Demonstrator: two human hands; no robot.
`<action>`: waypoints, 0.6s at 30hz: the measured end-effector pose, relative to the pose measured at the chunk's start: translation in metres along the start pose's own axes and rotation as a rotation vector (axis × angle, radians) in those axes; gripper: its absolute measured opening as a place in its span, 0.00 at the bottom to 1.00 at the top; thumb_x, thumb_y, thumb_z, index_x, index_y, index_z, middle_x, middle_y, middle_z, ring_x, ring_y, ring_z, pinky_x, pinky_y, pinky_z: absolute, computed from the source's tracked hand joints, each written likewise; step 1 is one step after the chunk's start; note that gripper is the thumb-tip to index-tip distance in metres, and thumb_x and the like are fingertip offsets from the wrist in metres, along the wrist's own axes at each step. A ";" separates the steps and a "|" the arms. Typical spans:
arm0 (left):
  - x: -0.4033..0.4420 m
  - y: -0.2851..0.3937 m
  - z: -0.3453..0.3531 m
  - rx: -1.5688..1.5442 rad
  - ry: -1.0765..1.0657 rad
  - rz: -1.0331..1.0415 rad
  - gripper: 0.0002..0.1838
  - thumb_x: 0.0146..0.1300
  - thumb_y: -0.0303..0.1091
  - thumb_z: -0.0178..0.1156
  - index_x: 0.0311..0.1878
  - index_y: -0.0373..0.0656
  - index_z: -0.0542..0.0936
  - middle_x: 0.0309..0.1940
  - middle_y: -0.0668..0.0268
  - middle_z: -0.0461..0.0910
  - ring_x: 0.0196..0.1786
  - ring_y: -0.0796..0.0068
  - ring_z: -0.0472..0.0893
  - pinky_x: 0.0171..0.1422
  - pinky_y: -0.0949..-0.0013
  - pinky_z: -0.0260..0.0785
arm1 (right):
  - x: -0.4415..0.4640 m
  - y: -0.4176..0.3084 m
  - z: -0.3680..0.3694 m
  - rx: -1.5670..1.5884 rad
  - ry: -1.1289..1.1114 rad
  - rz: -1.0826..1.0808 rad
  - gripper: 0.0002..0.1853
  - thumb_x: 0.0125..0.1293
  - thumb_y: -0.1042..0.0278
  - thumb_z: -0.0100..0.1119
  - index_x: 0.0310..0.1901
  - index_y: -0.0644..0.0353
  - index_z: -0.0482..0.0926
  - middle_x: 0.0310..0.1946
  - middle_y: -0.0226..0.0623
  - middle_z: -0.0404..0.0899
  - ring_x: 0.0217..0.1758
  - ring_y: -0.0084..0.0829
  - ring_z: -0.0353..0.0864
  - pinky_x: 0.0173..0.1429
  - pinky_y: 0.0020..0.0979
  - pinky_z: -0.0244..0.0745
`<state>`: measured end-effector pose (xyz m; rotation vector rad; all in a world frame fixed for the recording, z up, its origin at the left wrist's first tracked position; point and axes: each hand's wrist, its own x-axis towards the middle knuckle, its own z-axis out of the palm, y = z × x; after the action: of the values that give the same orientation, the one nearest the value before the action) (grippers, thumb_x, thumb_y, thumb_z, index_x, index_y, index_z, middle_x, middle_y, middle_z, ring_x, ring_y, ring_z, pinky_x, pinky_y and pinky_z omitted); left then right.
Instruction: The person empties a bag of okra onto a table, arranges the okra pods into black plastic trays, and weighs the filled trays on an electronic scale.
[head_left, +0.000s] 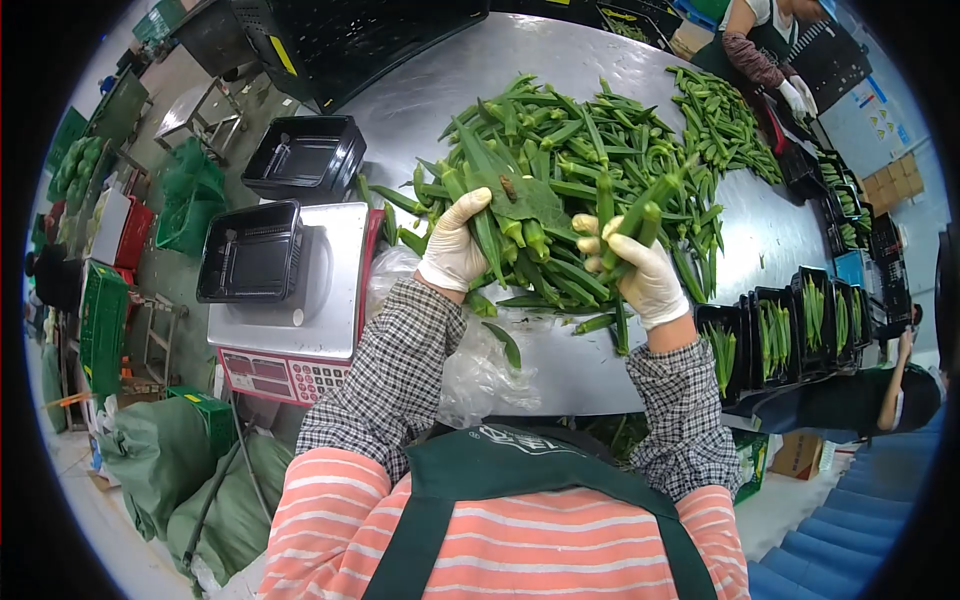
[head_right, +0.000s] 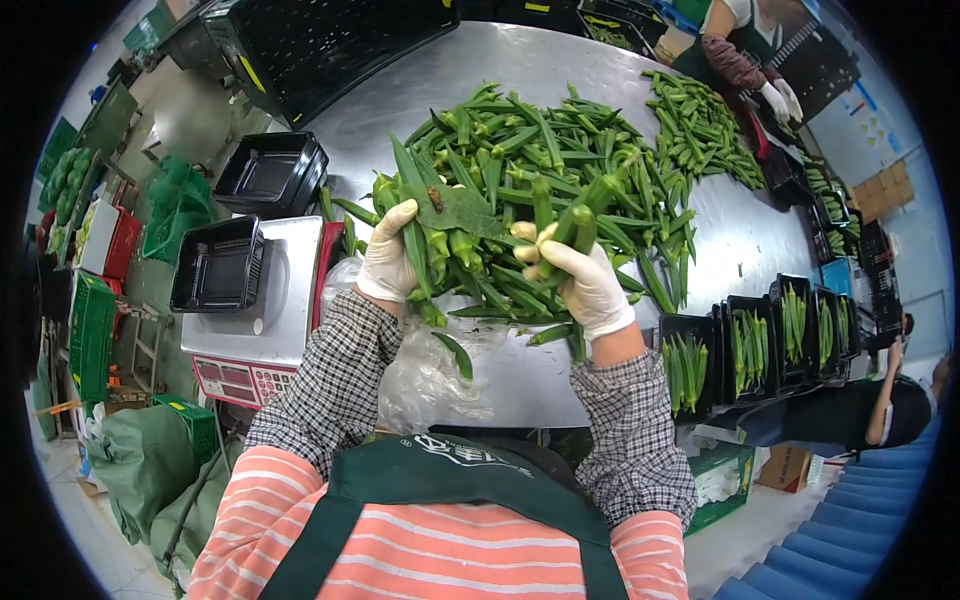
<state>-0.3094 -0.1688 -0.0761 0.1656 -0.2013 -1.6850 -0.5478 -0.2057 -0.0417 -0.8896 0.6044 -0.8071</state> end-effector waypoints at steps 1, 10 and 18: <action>-0.003 -0.001 0.002 -0.004 0.005 -0.006 0.22 0.58 0.29 0.59 0.55 0.32 0.70 0.49 0.51 0.76 0.52 0.56 0.78 0.57 0.52 0.73 | 0.004 -0.002 0.012 -0.036 0.011 -0.020 0.09 0.60 0.71 0.59 0.42 0.60 0.75 0.53 0.50 0.74 0.49 0.35 0.79 0.49 0.35 0.77; -0.015 -0.023 0.003 0.133 -0.037 -0.117 0.23 0.60 0.33 0.60 0.56 0.33 0.70 0.53 0.51 0.74 0.54 0.60 0.77 0.63 0.59 0.69 | -0.001 0.009 0.027 -0.055 0.130 -0.018 0.11 0.57 0.72 0.62 0.41 0.62 0.76 0.37 0.33 0.77 0.38 0.24 0.76 0.39 0.26 0.72; -0.015 -0.102 0.005 0.003 -0.177 -0.409 0.37 0.57 0.42 0.64 0.65 0.37 0.61 0.56 0.47 0.70 0.58 0.53 0.73 0.62 0.54 0.68 | -0.163 -0.021 -0.024 0.024 0.256 -0.205 0.10 0.52 0.73 0.61 0.37 0.59 0.73 0.43 0.43 0.76 0.47 0.33 0.74 0.56 0.34 0.66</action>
<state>-0.4070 -0.1419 -0.0949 0.0608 -0.3191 -2.1091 -0.6645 -0.0914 -0.0148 -0.8412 0.7326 -1.1219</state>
